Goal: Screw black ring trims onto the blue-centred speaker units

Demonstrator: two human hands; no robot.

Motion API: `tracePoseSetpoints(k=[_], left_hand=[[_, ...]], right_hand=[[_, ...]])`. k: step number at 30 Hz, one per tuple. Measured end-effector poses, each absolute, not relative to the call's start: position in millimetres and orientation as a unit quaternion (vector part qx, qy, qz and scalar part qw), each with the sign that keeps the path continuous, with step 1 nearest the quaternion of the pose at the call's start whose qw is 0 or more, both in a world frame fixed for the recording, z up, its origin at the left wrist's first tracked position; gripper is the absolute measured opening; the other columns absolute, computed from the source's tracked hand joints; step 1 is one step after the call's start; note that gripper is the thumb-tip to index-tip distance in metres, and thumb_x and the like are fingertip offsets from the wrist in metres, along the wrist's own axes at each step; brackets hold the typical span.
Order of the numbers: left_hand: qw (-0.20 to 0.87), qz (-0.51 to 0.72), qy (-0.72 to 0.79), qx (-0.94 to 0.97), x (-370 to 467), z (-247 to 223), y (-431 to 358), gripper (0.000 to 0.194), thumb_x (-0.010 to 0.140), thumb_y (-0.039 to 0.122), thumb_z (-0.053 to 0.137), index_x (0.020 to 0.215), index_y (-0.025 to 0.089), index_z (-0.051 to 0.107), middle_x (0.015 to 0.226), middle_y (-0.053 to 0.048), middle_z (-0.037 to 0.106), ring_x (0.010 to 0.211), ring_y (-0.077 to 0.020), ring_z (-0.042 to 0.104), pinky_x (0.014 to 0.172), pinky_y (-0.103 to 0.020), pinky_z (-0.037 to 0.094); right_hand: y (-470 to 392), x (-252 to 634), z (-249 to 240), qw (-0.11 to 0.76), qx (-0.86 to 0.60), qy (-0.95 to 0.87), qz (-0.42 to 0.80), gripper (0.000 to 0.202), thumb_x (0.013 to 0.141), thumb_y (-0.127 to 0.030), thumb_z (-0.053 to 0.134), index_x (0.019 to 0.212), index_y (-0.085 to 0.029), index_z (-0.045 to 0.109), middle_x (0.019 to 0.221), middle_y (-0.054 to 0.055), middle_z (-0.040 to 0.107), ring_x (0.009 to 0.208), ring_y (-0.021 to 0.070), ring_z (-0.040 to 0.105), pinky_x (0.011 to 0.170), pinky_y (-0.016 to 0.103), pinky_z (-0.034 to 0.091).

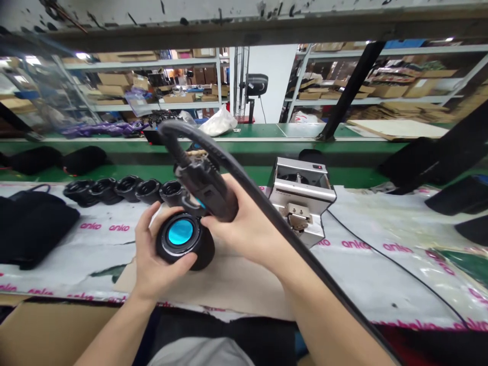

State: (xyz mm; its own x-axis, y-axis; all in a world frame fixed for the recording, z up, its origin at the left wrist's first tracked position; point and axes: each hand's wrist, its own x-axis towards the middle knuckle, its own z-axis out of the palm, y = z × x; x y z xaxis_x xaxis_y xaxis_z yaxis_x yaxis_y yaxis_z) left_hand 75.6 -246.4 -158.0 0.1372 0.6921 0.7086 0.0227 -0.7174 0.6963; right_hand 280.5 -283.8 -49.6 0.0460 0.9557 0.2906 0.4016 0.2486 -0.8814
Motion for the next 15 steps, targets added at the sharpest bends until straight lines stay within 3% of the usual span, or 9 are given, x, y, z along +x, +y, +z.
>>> tracePoseSetpoints(k=[5,10,15], left_hand=[[0.277,0.617,0.183,0.714,79.9,-167.6,-236.8,0.088,0.08,0.051,0.093,0.156,0.034,0.052,0.143,-0.01,0.068,0.128,-0.0308,0.074,0.108,-0.044,0.062],[0.361,0.59,0.212,0.69,79.1,-172.3,-239.9,0.115,0.073,0.053,0.099,0.165,0.037,0.033,0.14,-0.012,0.069,0.123,-0.0334,0.076,0.103,-0.048,0.065],[0.347,0.558,0.24,0.715,75.7,-169.9,-243.2,0.119,0.075,0.054,0.097,0.169,0.038,0.026,0.146,-0.012,0.068,0.128,-0.0367,0.073,0.11,-0.056,0.062]], right_hand=[[-311.5,285.6,-48.0,0.462,-0.559,-0.647,0.233,0.035,0.08,-0.034,0.087,0.111,-0.029,0.072,0.098,-0.002,0.079,0.079,0.0199,0.072,0.07,0.031,0.058],[-314.8,282.1,-49.9,0.449,-0.549,-0.658,0.253,0.045,0.082,-0.025,0.081,0.125,-0.032,0.07,0.105,-0.004,0.079,0.09,0.0188,0.076,0.078,0.028,0.061],[-316.3,275.4,-43.7,0.358,-0.517,-0.711,0.313,0.038,0.087,-0.015,0.076,0.118,-0.035,0.069,0.103,-0.01,0.075,0.085,0.0093,0.07,0.072,0.016,0.055]])
